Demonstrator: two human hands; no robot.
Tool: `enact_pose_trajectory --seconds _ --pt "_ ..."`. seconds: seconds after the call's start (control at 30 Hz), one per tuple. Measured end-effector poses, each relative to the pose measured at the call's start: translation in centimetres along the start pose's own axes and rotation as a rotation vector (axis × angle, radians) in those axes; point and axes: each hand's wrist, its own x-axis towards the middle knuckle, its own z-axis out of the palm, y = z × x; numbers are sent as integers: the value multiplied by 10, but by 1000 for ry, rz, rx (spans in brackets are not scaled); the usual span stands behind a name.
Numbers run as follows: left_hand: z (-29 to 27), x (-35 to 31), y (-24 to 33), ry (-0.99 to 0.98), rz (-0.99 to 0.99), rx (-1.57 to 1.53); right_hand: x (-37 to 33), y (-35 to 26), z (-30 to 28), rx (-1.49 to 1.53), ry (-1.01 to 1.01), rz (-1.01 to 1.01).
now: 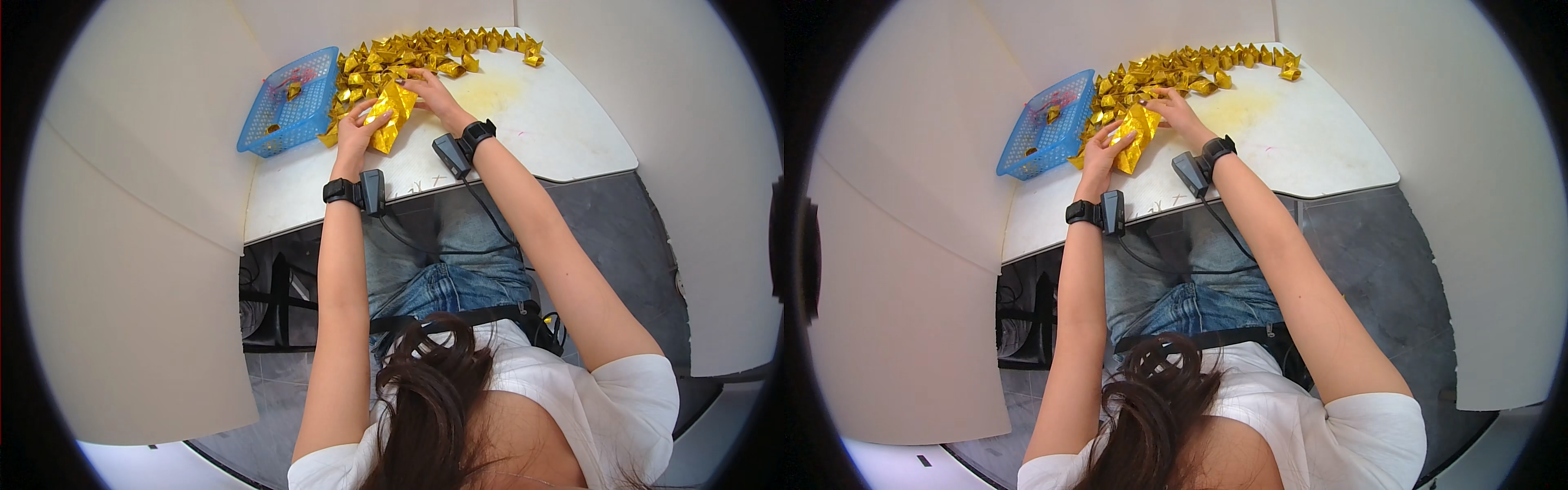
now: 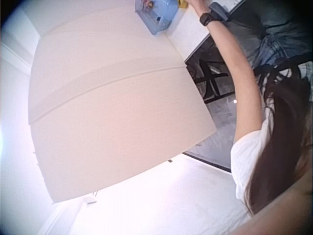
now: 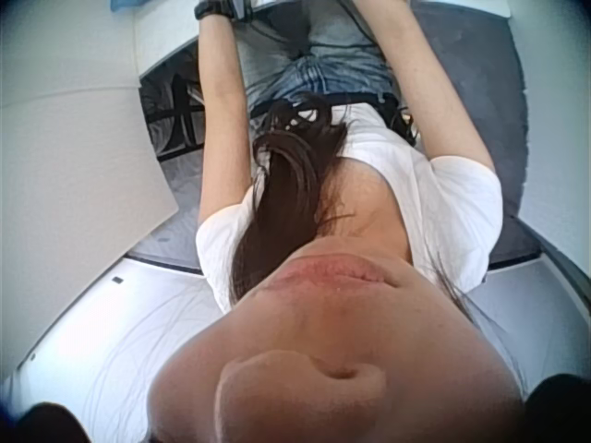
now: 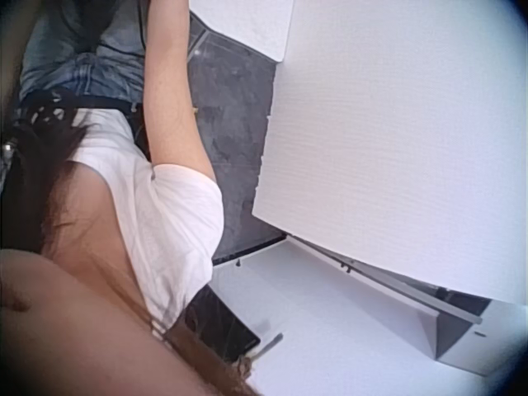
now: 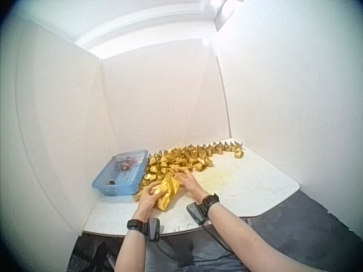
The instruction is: Folding gold-colored paper into traditional ingot shapes.
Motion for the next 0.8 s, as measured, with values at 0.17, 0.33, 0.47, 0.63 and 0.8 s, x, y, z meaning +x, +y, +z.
enact_pose_trajectory --seconds 0.17,0.33,0.47,0.63,0.8 --pt "-1 1 -2 -40 -29 24 -7 -3 1 -147 -89 40" --pt "-1 1 -1 -54 -41 68 -7 -2 -4 -203 -87 -116" --pt "-2 1 -1 -55 -50 59 -6 2 -2 -199 33 -268" --pt "-2 0 -3 32 -1 39 6 14 -8 -364 130 -309" --pt "2 0 2 154 29 -71 17 23 -17 -299 167 -297"
